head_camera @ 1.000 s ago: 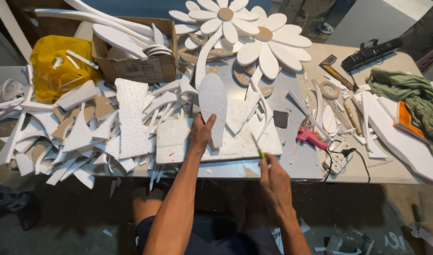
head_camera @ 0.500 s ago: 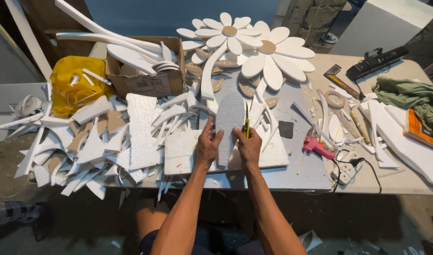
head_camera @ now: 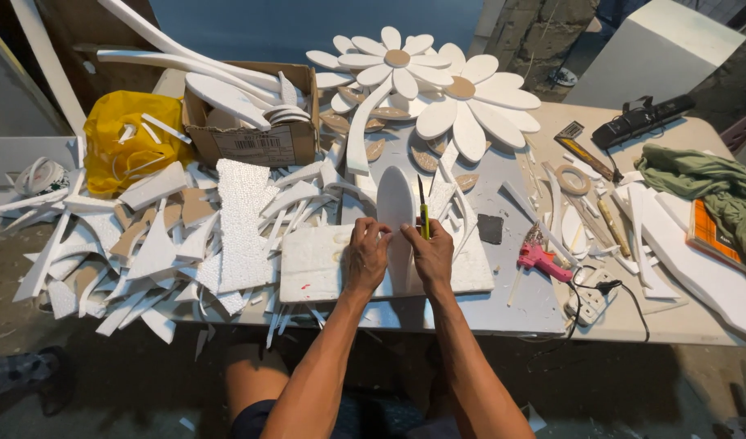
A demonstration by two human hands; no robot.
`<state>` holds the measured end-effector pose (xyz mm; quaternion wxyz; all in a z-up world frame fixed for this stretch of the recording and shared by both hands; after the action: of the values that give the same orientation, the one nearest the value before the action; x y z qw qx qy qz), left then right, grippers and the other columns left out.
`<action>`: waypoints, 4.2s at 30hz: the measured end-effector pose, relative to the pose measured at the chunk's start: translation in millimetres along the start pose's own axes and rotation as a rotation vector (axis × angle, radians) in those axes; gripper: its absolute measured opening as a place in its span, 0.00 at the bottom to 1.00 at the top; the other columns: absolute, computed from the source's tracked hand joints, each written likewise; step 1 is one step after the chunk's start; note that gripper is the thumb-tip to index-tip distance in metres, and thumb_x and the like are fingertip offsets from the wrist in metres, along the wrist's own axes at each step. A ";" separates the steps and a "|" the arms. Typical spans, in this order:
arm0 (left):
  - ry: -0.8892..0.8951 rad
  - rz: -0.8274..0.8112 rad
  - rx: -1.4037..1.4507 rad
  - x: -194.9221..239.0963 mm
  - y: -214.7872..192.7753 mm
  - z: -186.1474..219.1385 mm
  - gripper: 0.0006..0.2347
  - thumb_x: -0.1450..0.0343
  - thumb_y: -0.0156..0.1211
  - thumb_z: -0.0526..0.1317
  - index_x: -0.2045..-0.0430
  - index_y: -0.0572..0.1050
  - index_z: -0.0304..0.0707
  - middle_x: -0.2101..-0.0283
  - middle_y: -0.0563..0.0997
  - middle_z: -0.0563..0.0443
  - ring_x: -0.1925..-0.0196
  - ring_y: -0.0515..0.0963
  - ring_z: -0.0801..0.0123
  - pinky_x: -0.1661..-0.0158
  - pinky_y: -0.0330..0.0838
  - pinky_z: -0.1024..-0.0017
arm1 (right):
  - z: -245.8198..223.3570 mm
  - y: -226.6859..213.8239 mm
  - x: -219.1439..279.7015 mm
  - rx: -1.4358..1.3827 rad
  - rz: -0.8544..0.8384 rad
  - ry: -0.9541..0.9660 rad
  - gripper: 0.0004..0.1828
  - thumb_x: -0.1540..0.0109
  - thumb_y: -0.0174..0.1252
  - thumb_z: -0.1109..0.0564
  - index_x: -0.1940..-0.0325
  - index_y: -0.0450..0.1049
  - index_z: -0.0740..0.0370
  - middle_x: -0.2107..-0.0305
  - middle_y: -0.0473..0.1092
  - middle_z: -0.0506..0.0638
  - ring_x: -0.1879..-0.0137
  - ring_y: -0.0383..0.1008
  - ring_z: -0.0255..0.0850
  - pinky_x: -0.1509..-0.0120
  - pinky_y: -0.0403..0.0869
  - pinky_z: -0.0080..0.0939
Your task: The person uses a utility knife to cut a white foam sheet into a curved petal shape on a cluttered workbench. They trim the edges, flip the piece, and continue refining the shape while finished foam flowers are visible nearby.
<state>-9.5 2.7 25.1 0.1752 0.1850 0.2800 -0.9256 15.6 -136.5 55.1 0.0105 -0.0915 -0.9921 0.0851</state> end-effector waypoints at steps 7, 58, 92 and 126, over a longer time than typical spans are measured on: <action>0.179 -0.091 -0.178 0.2 4.3 14.1 0.08 0.23 0.46 0.42 0.70 0.68 0.42 0.63 0.64 0.55 0.53 0.73 0.49 0.46 0.67 0.51 | 8.3 -14.8 -3.5 -0.155 -0.035 0.067 0.12 0.45 0.69 0.55 0.61 0.76 0.62 0.80 0.67 0.43 0.73 0.64 0.28 0.70 0.62 0.29; -0.448 -0.239 0.636 -6.9 -13.8 -3.5 0.21 0.31 0.66 0.48 0.47 0.73 0.39 0.67 0.84 0.43 0.58 0.81 0.66 0.54 0.75 0.64 | 38.6 -20.8 1.9 -0.388 -0.137 0.070 0.12 0.40 0.67 0.52 0.56 0.79 0.60 0.79 0.69 0.47 0.75 0.66 0.31 0.72 0.66 0.29; -0.542 0.346 0.396 -1.2 1.9 -16.7 0.27 0.31 0.59 0.59 0.50 0.64 0.37 0.50 0.73 0.35 0.44 0.74 0.46 0.44 0.67 0.53 | 10.4 3.5 40.5 -0.136 -0.067 0.004 0.19 0.34 0.50 0.52 0.42 0.69 0.64 0.68 0.71 0.52 0.63 0.70 0.36 0.63 0.71 0.33; -0.285 0.075 0.434 -3.6 -9.7 0.4 0.26 0.28 0.59 0.46 0.34 0.63 0.44 0.37 0.72 0.41 0.35 0.68 0.52 0.39 0.67 0.56 | -135.9 -9.1 -129.0 1.002 -0.814 -0.228 0.19 0.32 0.49 0.56 0.36 0.71 0.57 0.47 0.72 0.62 0.35 0.69 0.57 0.30 0.64 0.62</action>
<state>-10.7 10.8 31.4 0.2034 0.0963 0.0402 -0.9735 145.8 -146.2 189.9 -0.0221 0.3167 -0.7826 0.5355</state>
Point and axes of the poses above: each hand's wrist, its own x-axis away from the middle knuckle, its own y-axis out of the palm, z = x × y, the point moved 2 cm from there along -x, towards the middle knuckle
